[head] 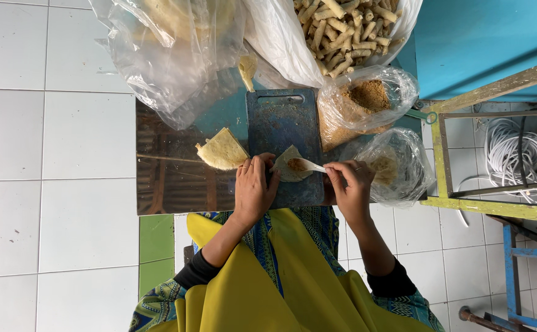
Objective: The person sits at a table and fills triangular dough wrappers with brown filling, scooping the filling with a spoon from a plastic bag and placing it onto each wrapper. They fold and press the filled wrappers by hand and set the finished pieces on the table.
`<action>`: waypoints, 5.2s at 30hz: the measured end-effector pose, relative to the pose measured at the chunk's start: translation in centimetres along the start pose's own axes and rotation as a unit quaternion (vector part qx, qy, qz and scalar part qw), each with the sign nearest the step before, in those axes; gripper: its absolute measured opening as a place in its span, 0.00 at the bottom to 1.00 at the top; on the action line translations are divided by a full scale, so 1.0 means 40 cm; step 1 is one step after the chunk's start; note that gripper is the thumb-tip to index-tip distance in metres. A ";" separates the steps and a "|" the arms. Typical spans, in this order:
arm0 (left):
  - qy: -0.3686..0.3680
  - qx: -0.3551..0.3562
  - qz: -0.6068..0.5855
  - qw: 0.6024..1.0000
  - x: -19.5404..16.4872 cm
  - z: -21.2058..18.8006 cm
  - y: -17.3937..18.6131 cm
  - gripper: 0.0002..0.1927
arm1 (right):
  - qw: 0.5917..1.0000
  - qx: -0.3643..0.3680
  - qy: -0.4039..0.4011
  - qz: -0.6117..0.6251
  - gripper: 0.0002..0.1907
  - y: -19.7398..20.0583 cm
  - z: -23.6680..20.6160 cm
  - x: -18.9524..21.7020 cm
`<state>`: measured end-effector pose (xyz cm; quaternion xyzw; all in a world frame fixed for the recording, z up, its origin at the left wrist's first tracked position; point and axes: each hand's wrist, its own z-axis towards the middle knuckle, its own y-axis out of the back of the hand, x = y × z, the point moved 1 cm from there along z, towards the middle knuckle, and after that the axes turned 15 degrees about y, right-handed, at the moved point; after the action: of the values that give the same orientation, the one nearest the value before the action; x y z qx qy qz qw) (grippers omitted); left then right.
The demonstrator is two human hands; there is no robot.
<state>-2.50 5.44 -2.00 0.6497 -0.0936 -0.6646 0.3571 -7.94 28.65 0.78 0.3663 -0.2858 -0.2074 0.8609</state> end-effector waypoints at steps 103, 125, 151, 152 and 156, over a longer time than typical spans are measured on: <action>-0.028 -0.017 0.002 0.999 -0.008 0.042 -0.031 0.04 | 1.000 0.028 0.011 0.007 0.07 -0.159 0.033 0.058; -0.023 -0.185 -0.058 0.981 0.032 -0.007 0.124 0.17 | 0.967 0.206 0.061 -0.133 0.35 -0.122 0.155 0.025; 0.150 -0.111 -0.202 0.961 0.124 0.011 0.172 0.10 | 0.951 0.099 0.162 0.244 0.15 -0.228 0.286 0.231; 0.160 -0.110 -0.203 0.960 0.124 0.012 0.172 0.10 | 0.955 0.089 0.157 0.236 0.13 -0.242 0.277 0.231; 0.221 -0.086 -0.204 0.950 0.118 0.012 0.168 0.14 | 0.946 0.085 0.122 0.287 0.08 -0.267 0.261 0.209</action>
<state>-0.11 -2.42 -1.73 0.7520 0.1795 -0.5688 0.2804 -9.99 11.67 1.54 0.3634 -0.2882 0.1203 0.8777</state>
